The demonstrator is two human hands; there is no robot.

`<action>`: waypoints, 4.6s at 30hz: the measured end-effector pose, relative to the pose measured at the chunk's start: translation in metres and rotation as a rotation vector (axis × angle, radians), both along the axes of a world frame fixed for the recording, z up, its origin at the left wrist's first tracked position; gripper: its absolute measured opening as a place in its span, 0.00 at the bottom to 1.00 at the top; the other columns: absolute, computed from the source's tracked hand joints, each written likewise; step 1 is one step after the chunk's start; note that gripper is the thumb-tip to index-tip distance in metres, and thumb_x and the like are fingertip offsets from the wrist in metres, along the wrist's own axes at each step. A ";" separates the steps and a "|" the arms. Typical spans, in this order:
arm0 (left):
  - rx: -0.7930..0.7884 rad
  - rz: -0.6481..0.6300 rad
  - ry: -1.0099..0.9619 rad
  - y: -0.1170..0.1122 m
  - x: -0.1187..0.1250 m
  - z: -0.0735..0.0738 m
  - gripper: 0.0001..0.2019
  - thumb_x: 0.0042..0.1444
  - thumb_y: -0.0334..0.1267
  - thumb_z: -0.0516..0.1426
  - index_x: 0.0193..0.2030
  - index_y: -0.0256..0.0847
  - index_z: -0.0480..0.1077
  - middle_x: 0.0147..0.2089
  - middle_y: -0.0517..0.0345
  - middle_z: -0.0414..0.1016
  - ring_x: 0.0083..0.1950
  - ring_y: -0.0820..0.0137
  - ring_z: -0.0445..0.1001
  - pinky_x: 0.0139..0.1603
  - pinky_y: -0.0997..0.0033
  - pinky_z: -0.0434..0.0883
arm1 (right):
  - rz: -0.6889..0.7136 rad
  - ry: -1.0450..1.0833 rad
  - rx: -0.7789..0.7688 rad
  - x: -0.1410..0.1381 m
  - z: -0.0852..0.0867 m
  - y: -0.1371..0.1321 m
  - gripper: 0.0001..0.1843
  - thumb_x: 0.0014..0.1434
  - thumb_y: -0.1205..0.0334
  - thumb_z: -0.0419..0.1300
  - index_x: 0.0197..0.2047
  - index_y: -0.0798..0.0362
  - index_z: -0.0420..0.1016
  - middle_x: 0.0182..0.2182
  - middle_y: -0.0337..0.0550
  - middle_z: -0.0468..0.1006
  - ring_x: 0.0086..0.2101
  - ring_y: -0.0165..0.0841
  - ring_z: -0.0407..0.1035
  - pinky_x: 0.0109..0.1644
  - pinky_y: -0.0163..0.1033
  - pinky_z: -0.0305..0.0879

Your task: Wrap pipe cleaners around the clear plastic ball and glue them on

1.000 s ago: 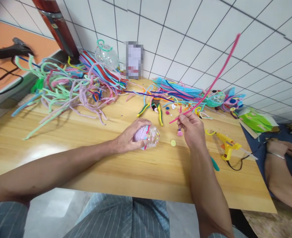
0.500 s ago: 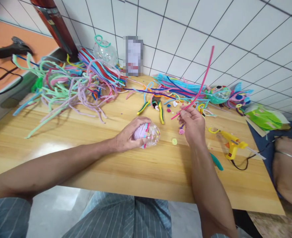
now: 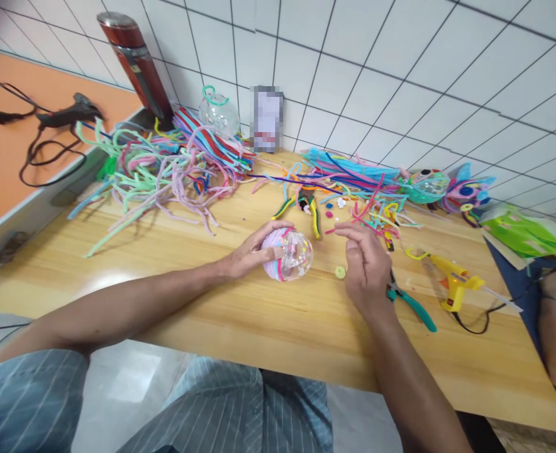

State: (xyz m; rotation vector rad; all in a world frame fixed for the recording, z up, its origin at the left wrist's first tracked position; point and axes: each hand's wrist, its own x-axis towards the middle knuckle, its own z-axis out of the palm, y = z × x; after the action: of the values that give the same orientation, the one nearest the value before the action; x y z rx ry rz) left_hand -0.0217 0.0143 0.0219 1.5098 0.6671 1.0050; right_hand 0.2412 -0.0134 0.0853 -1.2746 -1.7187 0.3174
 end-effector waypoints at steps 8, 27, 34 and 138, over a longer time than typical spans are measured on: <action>0.160 0.091 0.065 0.001 0.001 -0.007 0.33 0.61 0.48 0.65 0.70 0.42 0.66 0.68 0.43 0.74 0.69 0.53 0.74 0.73 0.47 0.73 | 0.355 -0.169 -0.043 -0.029 -0.036 -0.004 0.48 0.62 0.38 0.71 0.78 0.43 0.59 0.73 0.58 0.67 0.72 0.56 0.63 0.71 0.67 0.69; 0.436 0.098 0.157 -0.003 0.005 -0.004 0.30 0.64 0.51 0.65 0.68 0.43 0.66 0.66 0.41 0.75 0.68 0.52 0.76 0.72 0.46 0.73 | -0.125 0.442 -0.044 -0.011 -0.041 0.011 0.07 0.66 0.54 0.62 0.43 0.44 0.80 0.38 0.41 0.83 0.39 0.40 0.79 0.48 0.49 0.77; 0.495 0.107 0.154 -0.003 0.007 -0.005 0.30 0.63 0.49 0.65 0.68 0.42 0.67 0.65 0.40 0.76 0.67 0.52 0.77 0.72 0.45 0.73 | -0.212 0.490 -0.014 0.015 -0.042 0.035 0.05 0.61 0.54 0.60 0.35 0.44 0.72 0.26 0.33 0.71 0.25 0.33 0.68 0.32 0.41 0.69; 0.552 0.070 0.168 -0.003 0.009 -0.003 0.30 0.63 0.46 0.64 0.68 0.42 0.65 0.65 0.40 0.75 0.67 0.51 0.76 0.71 0.42 0.74 | 0.293 0.515 -0.718 -0.030 0.029 0.029 0.18 0.48 0.50 0.80 0.31 0.48 0.78 0.24 0.35 0.76 0.24 0.27 0.67 0.25 0.34 0.64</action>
State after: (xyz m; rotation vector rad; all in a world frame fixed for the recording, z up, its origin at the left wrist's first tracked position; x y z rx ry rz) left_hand -0.0130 0.0112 0.0186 2.0811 0.5880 1.1862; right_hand 0.2117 0.0153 0.1139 -1.2582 -1.3656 1.4045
